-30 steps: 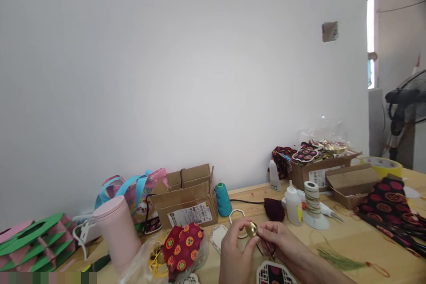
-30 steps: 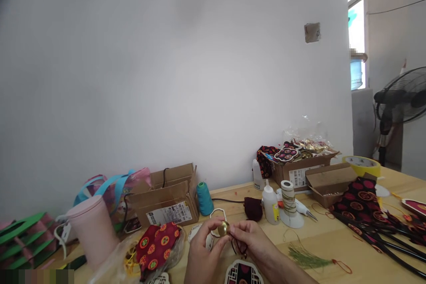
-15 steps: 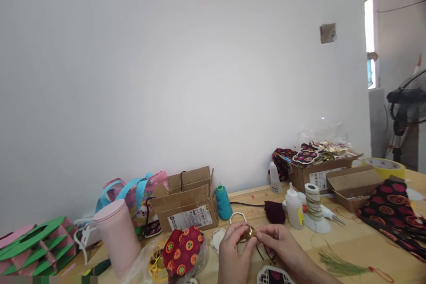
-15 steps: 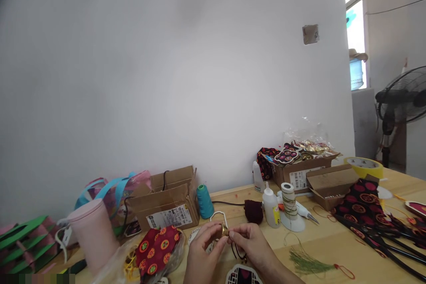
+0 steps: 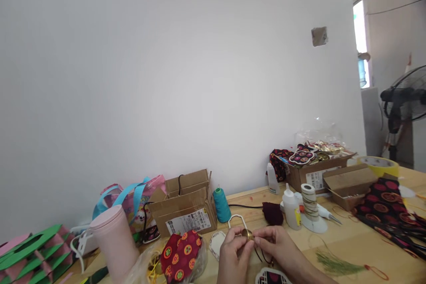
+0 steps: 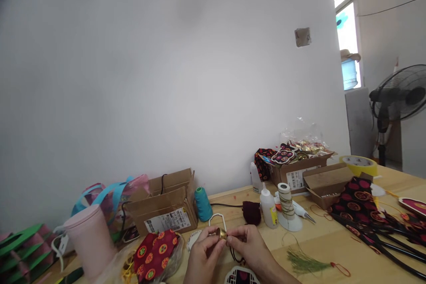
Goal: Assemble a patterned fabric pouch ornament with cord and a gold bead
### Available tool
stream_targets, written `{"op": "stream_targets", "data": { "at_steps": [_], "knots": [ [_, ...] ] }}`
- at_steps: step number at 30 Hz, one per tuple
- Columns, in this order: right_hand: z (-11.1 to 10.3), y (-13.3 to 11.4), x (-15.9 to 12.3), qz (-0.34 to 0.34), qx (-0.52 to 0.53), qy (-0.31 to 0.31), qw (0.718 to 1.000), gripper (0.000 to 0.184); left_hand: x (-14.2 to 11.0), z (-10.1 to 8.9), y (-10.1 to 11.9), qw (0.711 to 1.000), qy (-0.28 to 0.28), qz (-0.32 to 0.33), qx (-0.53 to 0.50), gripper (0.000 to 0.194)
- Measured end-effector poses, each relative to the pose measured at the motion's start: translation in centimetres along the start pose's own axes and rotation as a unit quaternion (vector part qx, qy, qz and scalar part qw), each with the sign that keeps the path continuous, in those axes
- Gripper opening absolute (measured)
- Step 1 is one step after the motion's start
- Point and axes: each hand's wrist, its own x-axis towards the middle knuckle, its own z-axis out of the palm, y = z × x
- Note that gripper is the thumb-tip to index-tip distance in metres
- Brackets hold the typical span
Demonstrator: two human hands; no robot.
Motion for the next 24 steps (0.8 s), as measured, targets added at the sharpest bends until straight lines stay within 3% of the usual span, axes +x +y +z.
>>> {"op": "stream_targets", "data": {
  "at_steps": [8,24],
  "knots": [
    [0.02,0.48,0.16,-0.004,0.014,0.014,1.0,0.039,0.02,-0.1,-0.08,0.999,0.031,-0.018,-0.036,0.019],
    [-0.1,-0.32,0.41,-0.014,0.049,-0.05,0.997,0.042,0.42,-0.12,-0.52,0.972,0.079,-0.092,-0.201,0.021]
  ]
}}
